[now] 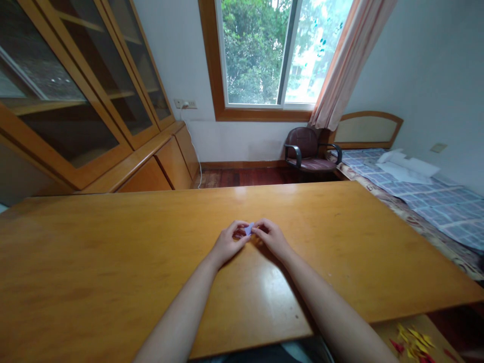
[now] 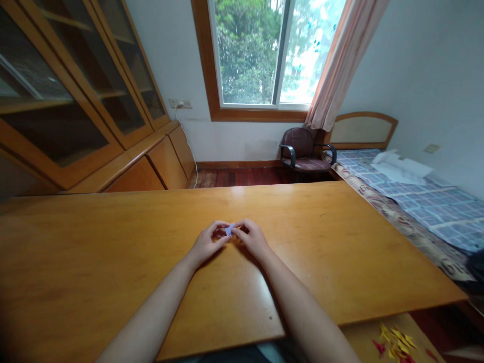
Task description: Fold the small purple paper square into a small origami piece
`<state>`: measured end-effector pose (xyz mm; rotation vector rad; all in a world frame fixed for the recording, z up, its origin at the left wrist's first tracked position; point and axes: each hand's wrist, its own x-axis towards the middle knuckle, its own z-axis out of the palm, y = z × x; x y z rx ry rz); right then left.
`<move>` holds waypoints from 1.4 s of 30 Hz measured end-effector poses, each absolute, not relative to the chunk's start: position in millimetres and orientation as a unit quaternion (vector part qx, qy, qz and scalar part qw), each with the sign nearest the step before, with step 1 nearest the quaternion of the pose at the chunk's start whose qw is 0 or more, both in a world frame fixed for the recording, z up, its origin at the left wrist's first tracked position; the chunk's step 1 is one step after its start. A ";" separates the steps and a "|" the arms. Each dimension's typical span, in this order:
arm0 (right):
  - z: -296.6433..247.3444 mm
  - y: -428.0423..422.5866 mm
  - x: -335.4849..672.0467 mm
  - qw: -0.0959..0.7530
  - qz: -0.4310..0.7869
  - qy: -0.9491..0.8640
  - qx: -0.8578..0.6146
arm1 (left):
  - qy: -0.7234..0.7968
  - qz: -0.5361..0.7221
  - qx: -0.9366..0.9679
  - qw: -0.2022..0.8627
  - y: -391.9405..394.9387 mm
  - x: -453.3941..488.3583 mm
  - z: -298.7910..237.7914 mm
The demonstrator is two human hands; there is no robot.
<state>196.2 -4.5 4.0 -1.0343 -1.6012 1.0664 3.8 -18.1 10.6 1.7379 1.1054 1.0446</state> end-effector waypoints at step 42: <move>0.1 -4.2 194.0 0.457 0.473 -0.626 -0.420 | 0.457 0.397 0.693 0.391 -17.1 4.4 9.6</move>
